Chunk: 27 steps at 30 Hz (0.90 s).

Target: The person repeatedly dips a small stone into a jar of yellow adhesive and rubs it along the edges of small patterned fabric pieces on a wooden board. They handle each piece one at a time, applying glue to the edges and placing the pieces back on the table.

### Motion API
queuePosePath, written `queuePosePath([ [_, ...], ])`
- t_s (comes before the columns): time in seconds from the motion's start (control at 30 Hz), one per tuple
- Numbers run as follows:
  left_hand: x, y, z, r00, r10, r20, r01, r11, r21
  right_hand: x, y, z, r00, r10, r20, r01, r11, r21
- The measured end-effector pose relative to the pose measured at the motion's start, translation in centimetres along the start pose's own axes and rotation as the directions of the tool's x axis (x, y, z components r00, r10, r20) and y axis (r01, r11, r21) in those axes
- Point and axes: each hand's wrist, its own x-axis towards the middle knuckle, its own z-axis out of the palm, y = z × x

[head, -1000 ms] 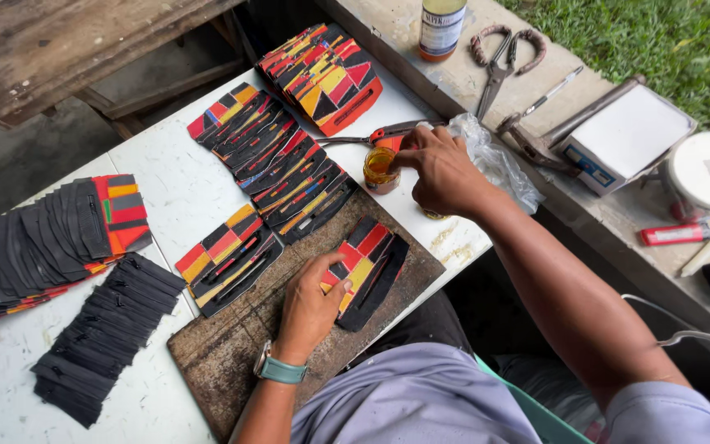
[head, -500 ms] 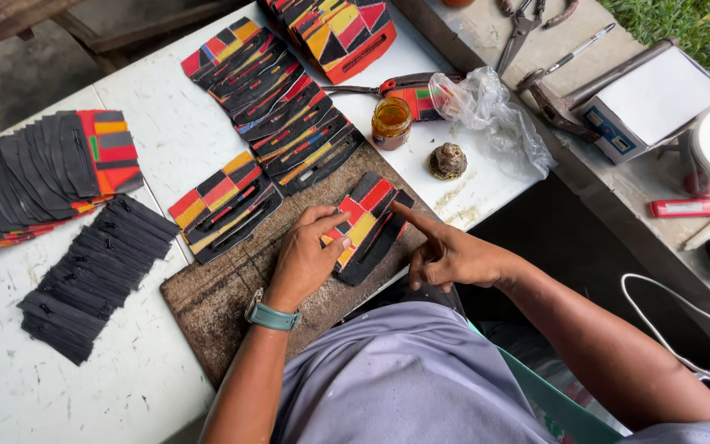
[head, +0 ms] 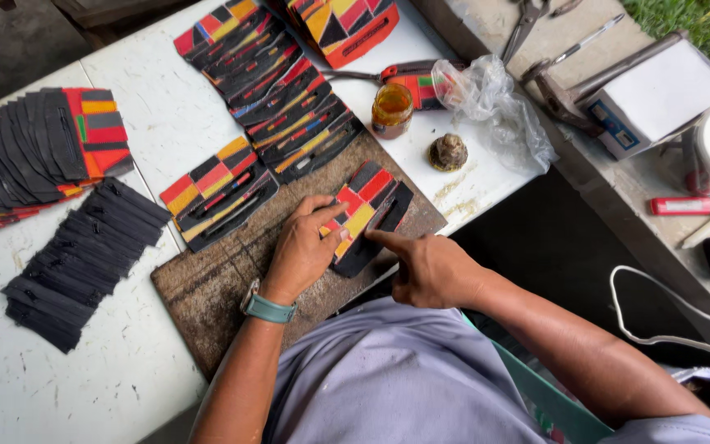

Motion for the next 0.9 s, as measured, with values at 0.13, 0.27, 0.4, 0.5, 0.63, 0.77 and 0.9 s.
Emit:
queuePosePath([
  [0.13, 0.0, 0.0, 0.3, 1.0, 0.016, -0.022, -0.016, 1.0, 0.002, 4.5, 1.3, -5.1, 0.799, -0.268, -0.538, 0.134, 0.952, -0.276],
  [0.27, -0.1, 0.6, -0.1, 1.0, 0.002, -0.018, -0.002, 1.0, 0.003, 10.6, 2.6, -9.5, 0.795, -0.24, -0.557, -0.082, 0.868, -0.49],
  [0.4, 0.4, 1.0, -0.3, 0.993, -0.105, 0.051, 0.104, 0.994, 0.011, 13.4, 3.2, -10.1, 0.887, -0.117, -0.446, -0.163, 0.826, -0.54],
  [0.5, 0.4, 0.8, -0.4, 0.991, -0.119, 0.063, 0.118, 0.993, 0.02, 14.1, 3.5, -9.4, 0.891, -0.11, -0.44, -0.148, 0.846, -0.512],
  [0.63, 0.6, 1.1, -0.3, 0.992, -0.115, 0.059, 0.114, 0.993, 0.017, 14.7, 3.6, -9.6, 0.923, -0.003, -0.386, -0.173, 0.891, -0.42],
  [0.77, 0.5, 0.6, -0.4, 1.0, -0.011, 0.001, 0.011, 1.0, 0.012, 14.3, 2.9, -10.1, 0.852, -0.171, -0.495, -0.055, 0.911, -0.409],
  [0.9, 0.1, -0.3, 0.1, 0.999, -0.028, 0.028, 0.029, 0.999, -0.037, 8.9, 2.4, -9.8, 0.664, -0.465, -0.586, 0.33, 0.885, -0.329],
])
